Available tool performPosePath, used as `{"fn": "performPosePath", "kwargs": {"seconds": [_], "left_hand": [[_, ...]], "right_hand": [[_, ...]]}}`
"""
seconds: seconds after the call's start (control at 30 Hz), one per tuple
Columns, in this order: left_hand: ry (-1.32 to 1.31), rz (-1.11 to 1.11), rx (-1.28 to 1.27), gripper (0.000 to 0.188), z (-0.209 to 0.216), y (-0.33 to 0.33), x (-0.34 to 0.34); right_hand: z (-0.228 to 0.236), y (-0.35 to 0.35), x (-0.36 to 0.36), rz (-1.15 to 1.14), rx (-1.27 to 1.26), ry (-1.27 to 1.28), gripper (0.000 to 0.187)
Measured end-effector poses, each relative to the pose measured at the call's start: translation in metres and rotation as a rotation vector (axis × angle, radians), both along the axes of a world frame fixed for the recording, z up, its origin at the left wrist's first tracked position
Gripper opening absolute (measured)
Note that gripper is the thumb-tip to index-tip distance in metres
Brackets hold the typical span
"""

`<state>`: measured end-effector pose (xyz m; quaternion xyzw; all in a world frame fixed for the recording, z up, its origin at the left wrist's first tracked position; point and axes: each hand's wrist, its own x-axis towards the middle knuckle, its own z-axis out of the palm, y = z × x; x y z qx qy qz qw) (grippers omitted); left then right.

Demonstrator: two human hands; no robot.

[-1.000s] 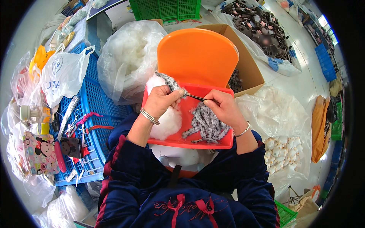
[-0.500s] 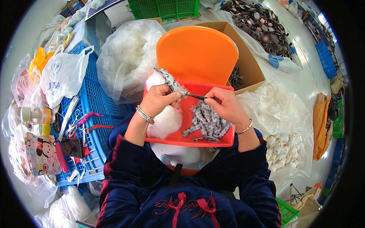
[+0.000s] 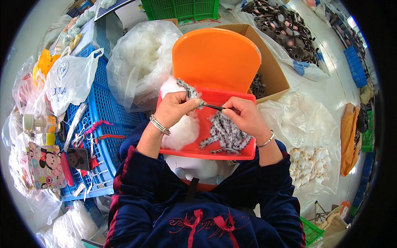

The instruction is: The person uses a metal tool to push white cotton-like filling into a grey and white knitted textile piece held in a red tray. The person repeatedly inserts the tool, adjusts the textile, and adds more filling from a nearby bag.

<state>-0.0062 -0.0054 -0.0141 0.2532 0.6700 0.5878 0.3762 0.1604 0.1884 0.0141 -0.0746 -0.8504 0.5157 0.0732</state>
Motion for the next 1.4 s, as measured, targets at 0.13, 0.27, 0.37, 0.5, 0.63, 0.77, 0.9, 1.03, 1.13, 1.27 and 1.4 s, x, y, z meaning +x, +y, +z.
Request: {"fn": "performPosePath", "kwargs": {"seconds": [0.13,0.27,0.37,0.5,0.63,0.77,0.9,1.03,1.13,1.27,1.4], "left_hand": [[-0.031,0.002,0.010,0.027,0.002,0.001,0.002],[-0.060,0.018,0.003,0.027,0.005,0.001,0.005],[-0.126,0.009,0.020,0.027,0.006,0.001,0.005],[-0.166,-0.011,0.031,0.026,0.011,0.001,0.008],[-0.052,0.054,0.031,0.024,0.001,0.001,0.008],[-0.094,0.154,0.148,0.025,-0.001,0.006,0.015],[-0.033,0.167,0.122,0.024,-0.002,0.007,0.016],[0.046,0.208,0.170,0.030,0.002,0.006,0.021],[-0.059,0.259,0.210,0.032,0.009,0.004,0.022],[-0.126,0.287,0.296,0.033,0.002,0.008,0.024],[-0.192,0.347,0.435,0.031,-0.011,0.018,0.032]], "right_hand": [[-0.004,0.001,0.001,0.006,-0.004,0.039,0.007],[-0.005,0.001,-0.001,0.020,-0.029,0.045,0.007],[-0.003,0.001,-0.001,0.031,-0.069,0.019,0.007],[-0.011,0.000,-0.002,0.046,-0.181,-0.018,0.009],[-0.027,-0.013,-0.007,-0.005,-0.436,-0.042,0.010],[-0.046,-0.029,-0.014,-0.072,-0.644,-0.023,0.011],[-0.044,-0.049,-0.016,-0.115,-0.886,-0.051,0.010],[-0.047,-0.053,-0.017,-0.132,-0.834,0.005,0.009],[-0.045,-0.053,-0.018,-0.131,-0.698,0.020,0.009],[-0.042,-0.059,-0.019,-0.141,-0.588,0.070,0.010],[-0.048,-0.059,-0.023,-0.144,-0.322,0.164,0.011]]}}
